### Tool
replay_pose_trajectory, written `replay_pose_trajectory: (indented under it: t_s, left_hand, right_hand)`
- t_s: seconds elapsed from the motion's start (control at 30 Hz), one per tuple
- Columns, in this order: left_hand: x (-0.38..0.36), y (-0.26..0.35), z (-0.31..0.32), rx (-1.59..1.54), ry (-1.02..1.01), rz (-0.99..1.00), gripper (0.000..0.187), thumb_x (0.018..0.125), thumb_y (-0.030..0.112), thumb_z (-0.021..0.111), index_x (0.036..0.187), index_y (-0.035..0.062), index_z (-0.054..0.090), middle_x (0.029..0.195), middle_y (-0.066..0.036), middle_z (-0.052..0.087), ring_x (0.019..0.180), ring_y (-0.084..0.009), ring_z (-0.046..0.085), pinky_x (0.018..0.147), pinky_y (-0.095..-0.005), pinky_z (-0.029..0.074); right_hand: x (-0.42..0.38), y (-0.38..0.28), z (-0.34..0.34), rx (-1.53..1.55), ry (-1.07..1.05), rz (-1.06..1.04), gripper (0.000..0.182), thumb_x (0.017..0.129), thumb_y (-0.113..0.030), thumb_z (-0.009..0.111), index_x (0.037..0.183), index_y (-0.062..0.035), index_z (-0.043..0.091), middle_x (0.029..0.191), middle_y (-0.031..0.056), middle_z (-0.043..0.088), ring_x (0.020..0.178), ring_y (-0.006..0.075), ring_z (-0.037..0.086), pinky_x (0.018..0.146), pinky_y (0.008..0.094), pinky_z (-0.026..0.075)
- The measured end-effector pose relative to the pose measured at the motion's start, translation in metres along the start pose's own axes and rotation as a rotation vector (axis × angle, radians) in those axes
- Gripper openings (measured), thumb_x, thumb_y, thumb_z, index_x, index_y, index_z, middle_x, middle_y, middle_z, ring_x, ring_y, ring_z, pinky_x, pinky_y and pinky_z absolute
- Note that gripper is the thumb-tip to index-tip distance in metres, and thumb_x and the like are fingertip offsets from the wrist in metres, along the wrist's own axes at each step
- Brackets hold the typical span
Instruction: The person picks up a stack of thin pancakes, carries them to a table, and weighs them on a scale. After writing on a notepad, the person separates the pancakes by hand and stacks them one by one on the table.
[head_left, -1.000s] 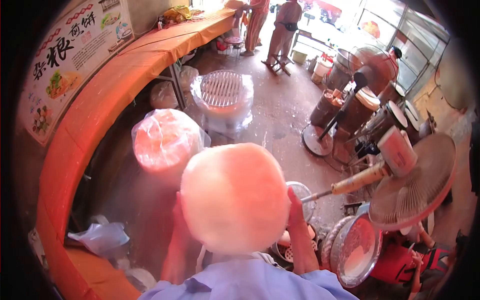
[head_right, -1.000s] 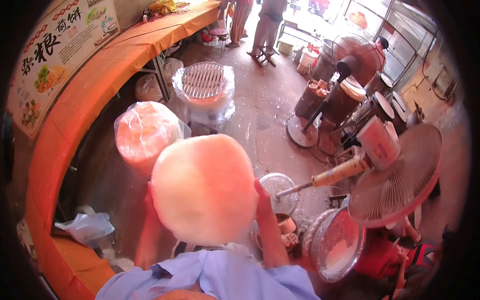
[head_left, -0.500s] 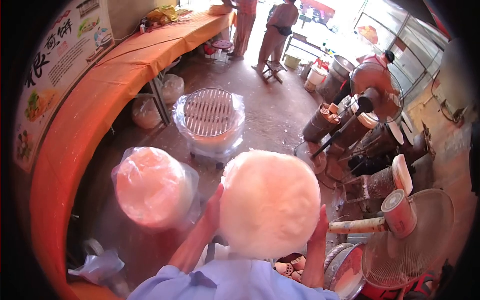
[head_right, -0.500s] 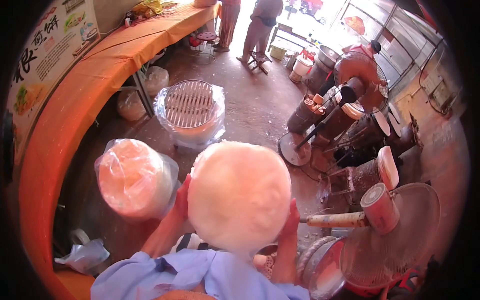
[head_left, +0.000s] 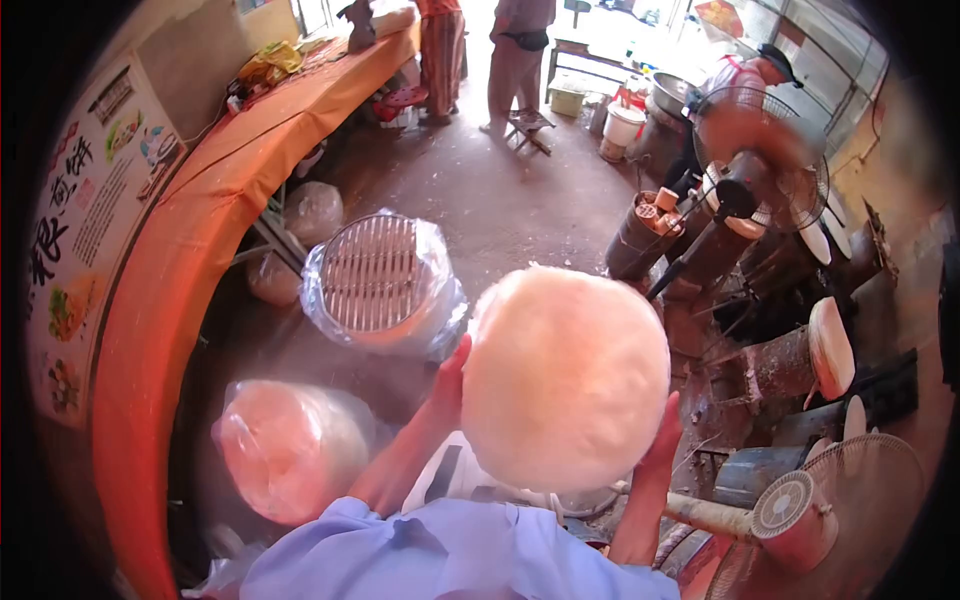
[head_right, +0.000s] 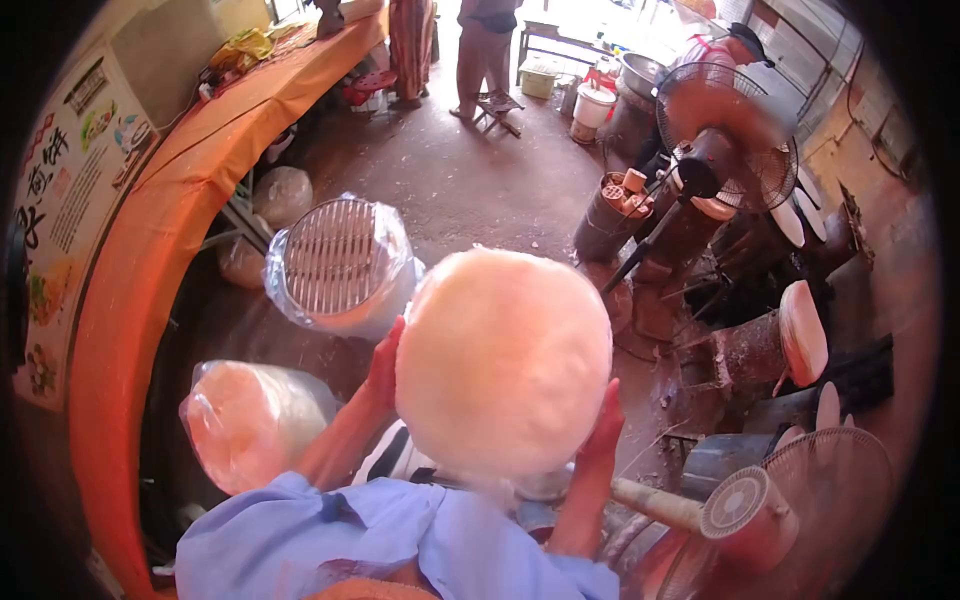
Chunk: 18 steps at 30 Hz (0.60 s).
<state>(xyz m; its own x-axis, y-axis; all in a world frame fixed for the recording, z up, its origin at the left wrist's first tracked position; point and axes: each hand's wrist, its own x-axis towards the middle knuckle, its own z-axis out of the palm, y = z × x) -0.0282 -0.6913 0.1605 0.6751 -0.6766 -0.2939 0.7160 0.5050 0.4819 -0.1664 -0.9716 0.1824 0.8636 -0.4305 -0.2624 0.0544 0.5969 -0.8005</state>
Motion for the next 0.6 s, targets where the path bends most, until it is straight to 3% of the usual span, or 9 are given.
replay_pose_trajectory:
  t_s: [0.07,0.27,0.37,0.57,0.6]
  left_hand:
    - [0.037,-0.002,0.005,-0.002,-0.054,-0.006,0.07,0.093,0.058,0.039,0.136,0.0036,0.042,0.132,-0.015,0.05,0.121,-0.0268,0.049,0.102,-0.0403,0.04]
    - [0.143,-0.008,0.03,0.024,-0.102,-0.249,0.07,0.09,0.059,0.044,0.135,0.0042,0.043,0.131,-0.015,0.052,0.12,-0.0272,0.05,0.102,-0.0401,0.04]
    - [0.197,-0.012,0.041,-0.019,-0.185,-0.345,0.072,0.088,0.059,0.048,0.134,0.0037,0.044,0.129,-0.015,0.053,0.116,-0.0248,0.053,0.1,-0.0388,0.042]
    - [0.286,0.007,0.077,-0.043,-0.344,-0.509,0.072,0.087,0.059,0.051,0.134,0.0046,0.045,0.129,-0.014,0.053,0.114,-0.0228,0.054,0.1,-0.039,0.041]
    - [0.297,0.011,0.083,-0.046,-0.352,-0.514,0.072,0.087,0.058,0.052,0.133,0.0048,0.045,0.129,-0.014,0.054,0.114,-0.0228,0.054,0.1,-0.0391,0.041]
  right_hand:
    - [0.008,-0.009,-0.006,-0.112,0.134,-0.101,0.059,0.098,-0.046,0.038,0.127,0.0046,0.049,0.119,0.0156,0.059,0.102,0.0255,0.061,0.088,0.0372,0.051]
    - [0.044,-0.027,-0.039,0.197,0.12,-0.106,0.066,0.095,-0.051,0.04,0.132,0.0036,0.044,0.127,0.0159,0.054,0.11,0.0276,0.057,0.096,0.0406,0.046]
    - [0.064,-0.042,-0.047,0.183,0.115,-0.144,0.07,0.094,-0.054,0.041,0.135,0.0022,0.04,0.131,0.0163,0.051,0.115,0.029,0.054,0.098,0.0419,0.044]
    - [0.108,-0.067,-0.048,0.147,0.324,-0.223,0.074,0.092,-0.059,0.04,0.137,0.0,0.038,0.135,0.0159,0.047,0.118,0.0298,0.05,0.099,0.0423,0.042]
    - [0.114,-0.071,-0.053,0.203,0.275,-0.214,0.069,0.095,-0.055,0.035,0.14,-0.0021,0.034,0.14,0.0156,0.042,0.123,0.0322,0.045,0.103,0.0448,0.037]
